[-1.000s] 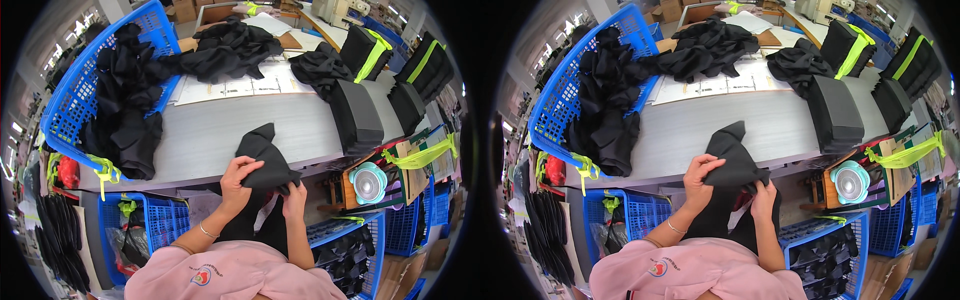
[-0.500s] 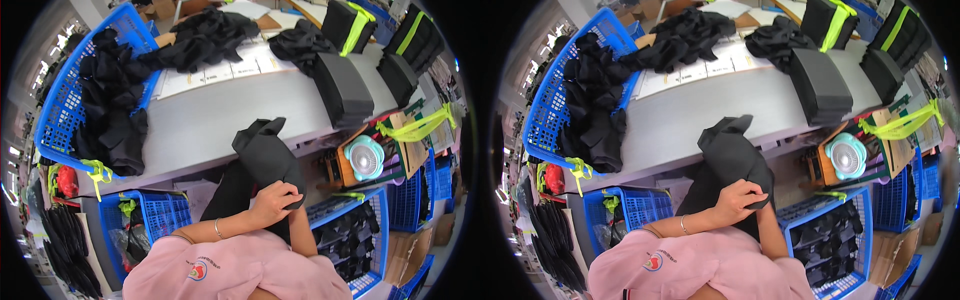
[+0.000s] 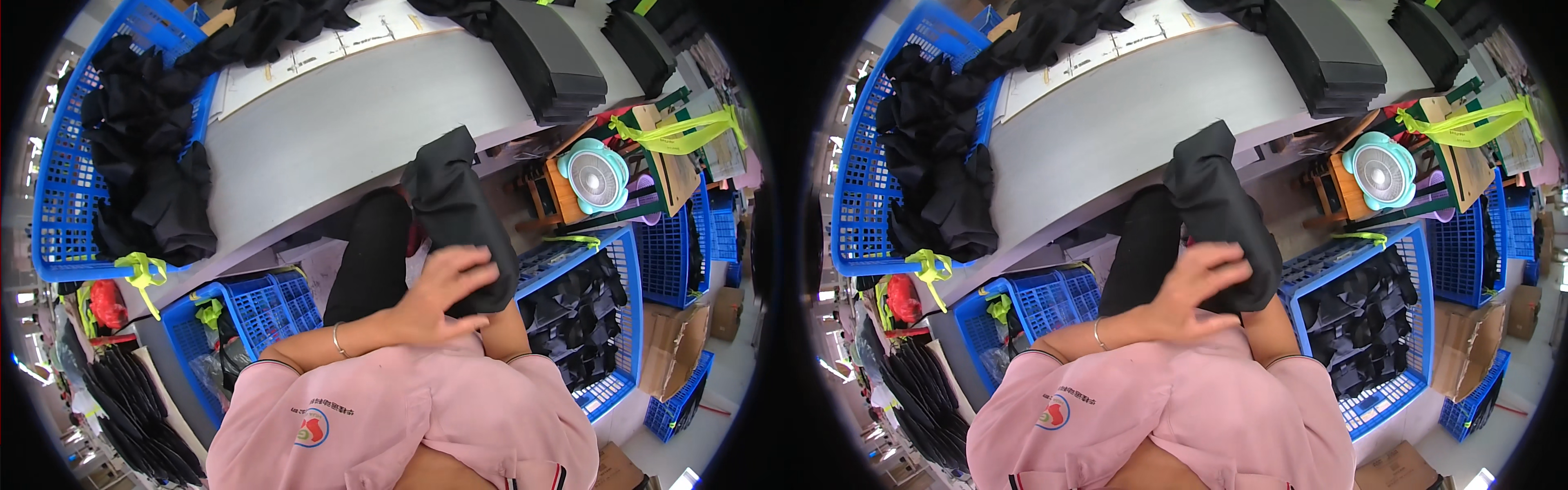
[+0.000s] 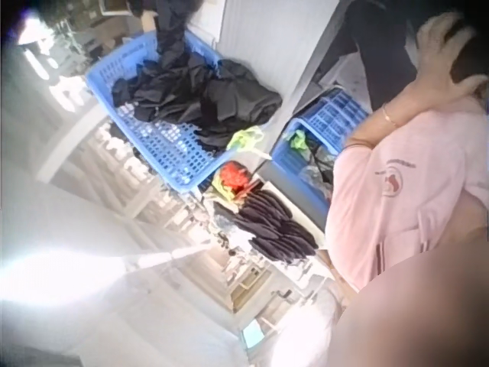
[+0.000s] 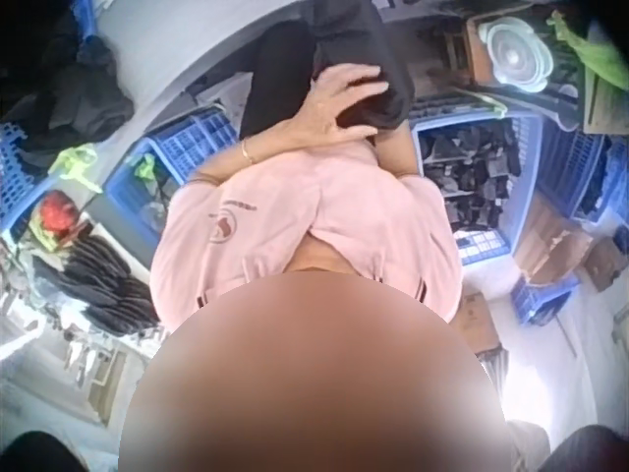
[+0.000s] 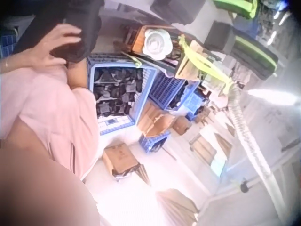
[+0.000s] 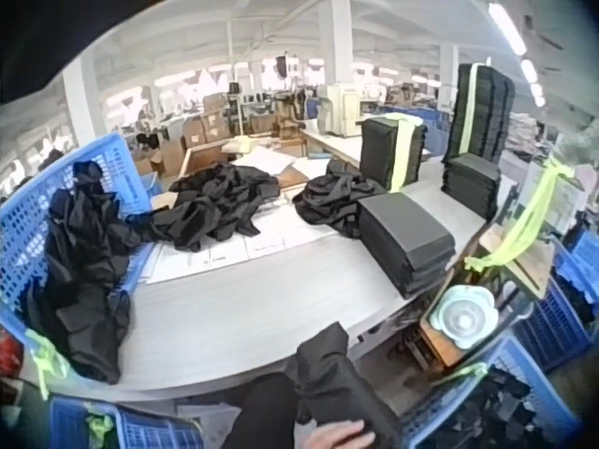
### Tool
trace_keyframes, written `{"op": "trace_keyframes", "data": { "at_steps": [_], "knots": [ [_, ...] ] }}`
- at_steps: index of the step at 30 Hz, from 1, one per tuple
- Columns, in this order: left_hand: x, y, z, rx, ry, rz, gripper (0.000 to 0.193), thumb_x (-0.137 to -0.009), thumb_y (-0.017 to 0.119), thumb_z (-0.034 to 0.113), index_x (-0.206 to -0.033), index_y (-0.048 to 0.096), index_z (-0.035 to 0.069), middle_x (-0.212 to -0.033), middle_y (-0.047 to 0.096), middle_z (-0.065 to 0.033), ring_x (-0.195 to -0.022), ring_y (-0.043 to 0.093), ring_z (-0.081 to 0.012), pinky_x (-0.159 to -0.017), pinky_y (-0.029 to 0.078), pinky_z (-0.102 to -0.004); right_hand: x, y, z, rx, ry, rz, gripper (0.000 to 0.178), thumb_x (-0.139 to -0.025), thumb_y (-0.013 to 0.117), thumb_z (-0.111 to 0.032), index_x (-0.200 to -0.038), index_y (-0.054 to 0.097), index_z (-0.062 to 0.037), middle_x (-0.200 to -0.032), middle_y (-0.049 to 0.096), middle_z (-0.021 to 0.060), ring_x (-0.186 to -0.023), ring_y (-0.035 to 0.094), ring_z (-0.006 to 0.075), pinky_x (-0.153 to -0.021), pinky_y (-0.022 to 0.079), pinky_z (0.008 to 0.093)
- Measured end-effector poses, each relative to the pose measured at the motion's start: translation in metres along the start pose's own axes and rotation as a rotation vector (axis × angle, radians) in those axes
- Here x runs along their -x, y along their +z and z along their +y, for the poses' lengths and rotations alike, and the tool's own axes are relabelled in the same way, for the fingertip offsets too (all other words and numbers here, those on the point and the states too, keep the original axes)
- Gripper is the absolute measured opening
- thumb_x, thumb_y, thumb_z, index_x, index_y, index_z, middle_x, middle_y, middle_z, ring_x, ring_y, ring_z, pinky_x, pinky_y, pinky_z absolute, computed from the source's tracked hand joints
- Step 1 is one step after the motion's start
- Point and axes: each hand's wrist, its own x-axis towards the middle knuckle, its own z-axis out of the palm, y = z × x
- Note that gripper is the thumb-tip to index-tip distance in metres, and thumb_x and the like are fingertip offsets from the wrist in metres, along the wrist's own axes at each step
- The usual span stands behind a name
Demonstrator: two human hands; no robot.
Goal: The recorder is inspecting and sorting black fabric components on a workbench in a manufacturing setting.
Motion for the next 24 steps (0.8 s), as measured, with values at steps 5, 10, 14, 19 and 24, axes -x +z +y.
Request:
{"op": "trace_keyframes", "data": {
  "at_steps": [5, 10, 14, 19, 24],
  "knots": [
    [-0.019, -0.039, -0.037, -0.046, -0.274, 0.237, 0.083, -0.081, 0.077, 0.033, -0.149, 0.039, 0.003, -0.146, 0.044, -0.0189, -0.128, 0.048, -0.0344, -0.111, 0.034, -0.0453, 0.018, 0.003, -0.01, -0.2, 0.07, -0.063, 0.037, -0.096, 0.058, -0.022, -0.127, 0.06, -0.0018, -0.106, 0.067, 0.0033, -0.07, 0.06, 0.0168, -0.064, 0.048, 0.0308],
    [-0.03, -0.05, -0.036, 0.107, -0.359, 0.201, 0.072, -0.083, 0.075, 0.031, -0.143, 0.045, 0.004, -0.133, 0.052, -0.0172, -0.124, 0.051, -0.0303, -0.106, 0.04, -0.0407, 0.003, 0.001, -0.019, -0.415, 0.136, -0.062, 0.04, -0.096, 0.059, -0.026, -0.128, 0.06, -0.0027, -0.106, 0.067, 0.001, -0.066, 0.058, 0.0146, -0.062, 0.047, 0.0302],
    [-0.015, -0.018, -0.024, -0.214, -0.09, 0.361, 0.086, -0.071, 0.087, 0.037, -0.142, 0.048, 0.008, -0.142, 0.045, -0.0173, -0.138, 0.035, -0.0396, -0.113, 0.03, -0.0492, -0.004, -0.012, 0.001, -0.195, 0.019, 0.025, 0.04, -0.096, 0.058, -0.027, -0.129, 0.06, -0.0035, -0.107, 0.067, 0.0003, -0.066, 0.059, 0.0147, -0.063, 0.047, 0.0308],
    [0.009, 0.016, -0.035, -0.164, -0.027, 0.209, 0.024, -0.083, 0.077, 0.014, -0.104, 0.069, 0.007, -0.12, 0.063, -0.008, -0.118, 0.055, -0.0269, -0.101, 0.043, -0.0391, -0.027, -0.033, 0.033, 0.463, -0.282, 0.133, 0.041, -0.097, 0.058, -0.028, -0.132, 0.06, -0.0053, -0.109, 0.067, -0.0001, -0.068, 0.06, 0.0163, -0.065, 0.048, 0.0324],
    [0.0, 0.001, -0.047, 0.625, -0.564, 0.213, 0.012, -0.101, 0.057, 0.013, -0.098, 0.06, 0.002, -0.087, 0.058, 0.0021, -0.081, 0.05, -0.0036, -0.072, 0.043, -0.019, -0.053, -0.056, 0.064, 1.105, -0.596, 0.219, 0.042, -0.098, 0.057, -0.03, -0.134, 0.059, -0.0071, -0.111, 0.068, -0.0005, -0.07, 0.062, 0.0179, -0.067, 0.05, 0.0341]
  ]
}}
